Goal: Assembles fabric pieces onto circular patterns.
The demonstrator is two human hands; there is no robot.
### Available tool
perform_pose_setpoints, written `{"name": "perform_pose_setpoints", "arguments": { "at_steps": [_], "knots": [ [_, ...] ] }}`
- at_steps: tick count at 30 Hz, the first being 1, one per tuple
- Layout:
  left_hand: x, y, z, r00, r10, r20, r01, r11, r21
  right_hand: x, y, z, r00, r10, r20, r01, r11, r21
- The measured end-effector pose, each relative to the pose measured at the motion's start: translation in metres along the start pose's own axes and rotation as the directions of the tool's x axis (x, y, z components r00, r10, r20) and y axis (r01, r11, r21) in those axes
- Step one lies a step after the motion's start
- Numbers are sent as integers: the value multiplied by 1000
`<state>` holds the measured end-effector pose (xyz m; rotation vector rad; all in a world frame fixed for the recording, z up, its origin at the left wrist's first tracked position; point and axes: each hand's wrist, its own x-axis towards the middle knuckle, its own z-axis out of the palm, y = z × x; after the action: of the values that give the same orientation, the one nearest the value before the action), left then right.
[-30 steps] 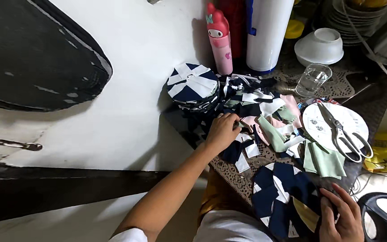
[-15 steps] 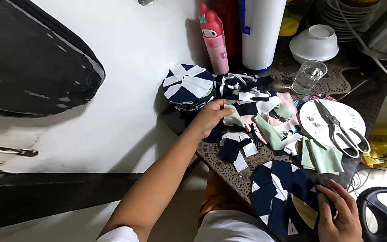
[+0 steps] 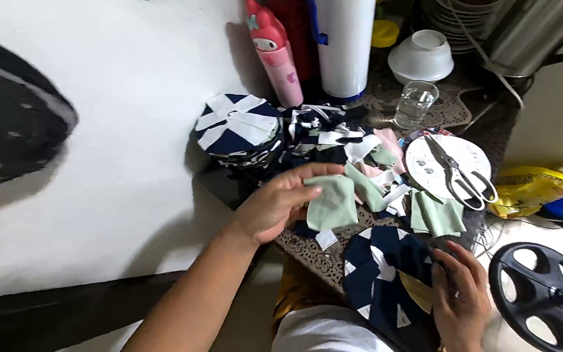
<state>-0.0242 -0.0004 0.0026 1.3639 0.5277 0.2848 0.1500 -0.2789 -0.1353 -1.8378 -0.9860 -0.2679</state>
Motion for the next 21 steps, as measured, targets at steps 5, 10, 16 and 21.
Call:
{"name": "perform_pose_setpoints", "arguments": {
  "at_steps": [5, 10, 16, 21],
  "knots": [
    [-12, -69, 12, 986, 13, -167, 92, 787, 610, 70, 8, -22, 978, 46, 205, 10, 963, -268],
    [-24, -97, 20, 929, 170, -329, 95, 748, 656, 152, 36, -32, 850, 341, 402, -85, 842, -533],
    [-43, -108, 18, 951, 148, -272, 16, 854, 520, 188, 62, -18, 744, 425, 515, -4, 775, -633],
    [-47, -114, 31, 898, 247, -363, 13, 811, 584, 201, 61, -9, 721, 455, 522, 13, 745, -667]
  ]
}}
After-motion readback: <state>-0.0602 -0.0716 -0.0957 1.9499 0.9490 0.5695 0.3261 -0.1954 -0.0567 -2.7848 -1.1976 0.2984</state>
